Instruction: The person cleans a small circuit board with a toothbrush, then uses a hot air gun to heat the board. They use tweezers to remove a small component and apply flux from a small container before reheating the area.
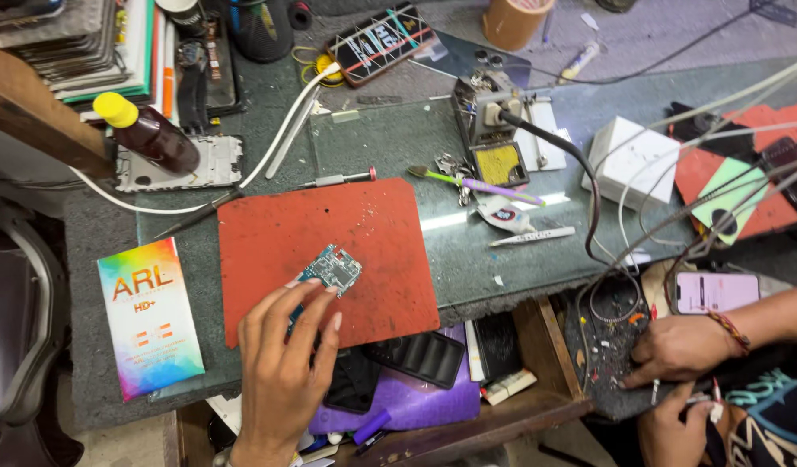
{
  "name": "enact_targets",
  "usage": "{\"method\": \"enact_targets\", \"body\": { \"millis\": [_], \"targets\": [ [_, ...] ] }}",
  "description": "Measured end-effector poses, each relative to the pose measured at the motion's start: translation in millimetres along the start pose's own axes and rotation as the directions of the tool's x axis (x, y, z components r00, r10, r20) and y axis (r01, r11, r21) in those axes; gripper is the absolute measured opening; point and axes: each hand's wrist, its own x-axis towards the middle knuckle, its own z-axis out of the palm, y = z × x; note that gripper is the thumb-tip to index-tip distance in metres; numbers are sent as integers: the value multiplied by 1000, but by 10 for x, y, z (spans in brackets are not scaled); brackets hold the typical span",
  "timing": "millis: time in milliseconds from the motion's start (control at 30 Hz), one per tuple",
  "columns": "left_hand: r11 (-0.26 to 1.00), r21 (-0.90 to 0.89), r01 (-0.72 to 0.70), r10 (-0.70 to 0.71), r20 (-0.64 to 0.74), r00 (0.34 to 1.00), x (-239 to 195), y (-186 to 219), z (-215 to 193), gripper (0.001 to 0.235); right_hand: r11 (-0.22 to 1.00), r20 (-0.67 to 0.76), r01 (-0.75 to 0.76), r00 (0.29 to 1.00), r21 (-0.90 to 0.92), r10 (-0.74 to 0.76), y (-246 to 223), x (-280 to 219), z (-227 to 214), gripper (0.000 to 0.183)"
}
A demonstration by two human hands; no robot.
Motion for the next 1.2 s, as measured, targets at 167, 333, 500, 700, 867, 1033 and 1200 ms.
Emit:
{"method": "enact_targets", "body": {
  "millis": [167,333,500,700,867,1033,1200],
  "targets": [
    [999,32,-20,19,41,999,71,-164,-89,39,987,22,-158,987,-35,159,-25,173,-136,43],
    [999,-28,-40,44,171,984,203,-350,-64,56,993,30,-114,993,15,114,84,124,209,42],
    [996,-78,-41,53,147,988,246,-443,-18,54,995,70,-86,994,58,82,8,50,-130,42],
    [992,-117,-41,53,102,993,170,-524,-15,56,662,-552,-710,461,240,695,-1827,1411,-1441,31],
    [990,-130,-48,64,124,990,122,-543,-47,54,402,-700,-692,-210,599,682,-1837,2727,-1128,20],
    [992,-120,-48,63,123,990,118,-535,-44,53,374,-640,-641,-244,670,728,-1019,2693,-638,35],
    [993,-105,-46,60,134,989,133,-512,-42,54,264,-568,-714,-223,648,792,-944,2690,-644,38]
  ]
}}
